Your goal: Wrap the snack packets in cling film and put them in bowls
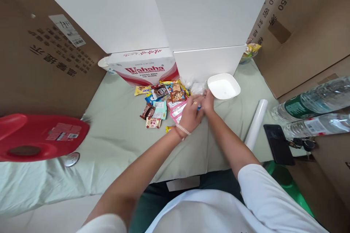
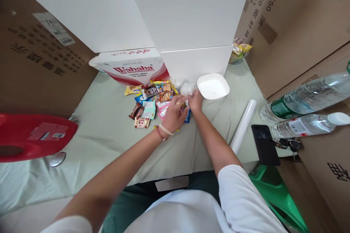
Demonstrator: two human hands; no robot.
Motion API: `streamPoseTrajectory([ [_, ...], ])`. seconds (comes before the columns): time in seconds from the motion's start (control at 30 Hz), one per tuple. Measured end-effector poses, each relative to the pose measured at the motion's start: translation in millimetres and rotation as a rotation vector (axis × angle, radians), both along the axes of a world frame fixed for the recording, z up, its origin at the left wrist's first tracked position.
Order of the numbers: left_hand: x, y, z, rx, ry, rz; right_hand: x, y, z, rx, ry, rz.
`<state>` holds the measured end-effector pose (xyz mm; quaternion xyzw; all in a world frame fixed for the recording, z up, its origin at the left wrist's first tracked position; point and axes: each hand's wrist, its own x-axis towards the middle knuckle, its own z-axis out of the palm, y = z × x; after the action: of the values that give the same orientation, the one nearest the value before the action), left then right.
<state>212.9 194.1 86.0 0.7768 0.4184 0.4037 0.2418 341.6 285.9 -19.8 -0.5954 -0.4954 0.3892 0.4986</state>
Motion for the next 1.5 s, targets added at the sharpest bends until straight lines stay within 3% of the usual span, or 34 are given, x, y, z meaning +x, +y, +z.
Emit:
streamPoseTrajectory([
  [0.13,-100.8,-96.9,-23.4,-0.214,0.026,0.239,3.6,-21.4,24.9,0.033,0.079,-0.326],
  [0.2,-142.6,-148.8,-42.5,-0.367,0.023,0.347,1.9,-43.8,41.9,0.076,0.257,-0.369],
  [0.3,-178.2,-209.7,-63.2,-0.594,-0.055,0.500,-3.8,-93.1,58.6,0.069,0.619,-0.226],
  [0.4,-180.0,-238.5,-63.4,-0.749,-0.254,0.530,-21.3,-152.9,56.8,-0.064,0.801,-0.028],
  [0.47,-168.0,-242.2,-54.7,-0.819,-0.420,0.478,-40.8,-193.2,47.5,-0.173,0.740,0.051],
  [0.53,-151.2,-240.1,-43.7,-0.912,-0.573,0.392,-61.1,-230.3,36.6,-0.193,0.550,0.108],
  [0.67,-120.1,-237.7,-30.0,-1.107,-0.788,0.248,-80.4,-284.8,26.1,0.055,0.075,0.233],
  [0.77,-108.0,-241.7,-34.6,-1.098,-0.850,0.234,-73.0,-307.2,31.6,0.142,-0.101,0.260],
  [0.83,-105.9,-245.6,-41.7,-1.094,-0.887,0.248,-63.9,-316.2,37.2,0.101,-0.077,0.252],
  [0.97,-110.1,-251.8,-50.4,-1.089,-0.923,0.269,-49.0,-327.3,43.7,-0.075,0.171,0.165],
  [1.2,-111.9,-250.7,-45.7,-1.029,-1.032,0.265,-39.3,-334.9,40.0,-0.190,0.372,0.081],
  [1.3,-105.9,-248.1,-46.7,-0.936,-0.988,0.277,-42.0,-339.4,38.9,-0.077,0.287,0.112],
  [1.4,-100.8,-247.4,-52.7,-0.866,-0.900,0.237,-49.7,-339.1,35.5,0.059,0.027,0.140],
  [1.5,-103.4,-247.5,-61.9,-0.830,-0.841,0.253,-54.2,-330.9,26.2,0.073,-0.040,0.035],
])
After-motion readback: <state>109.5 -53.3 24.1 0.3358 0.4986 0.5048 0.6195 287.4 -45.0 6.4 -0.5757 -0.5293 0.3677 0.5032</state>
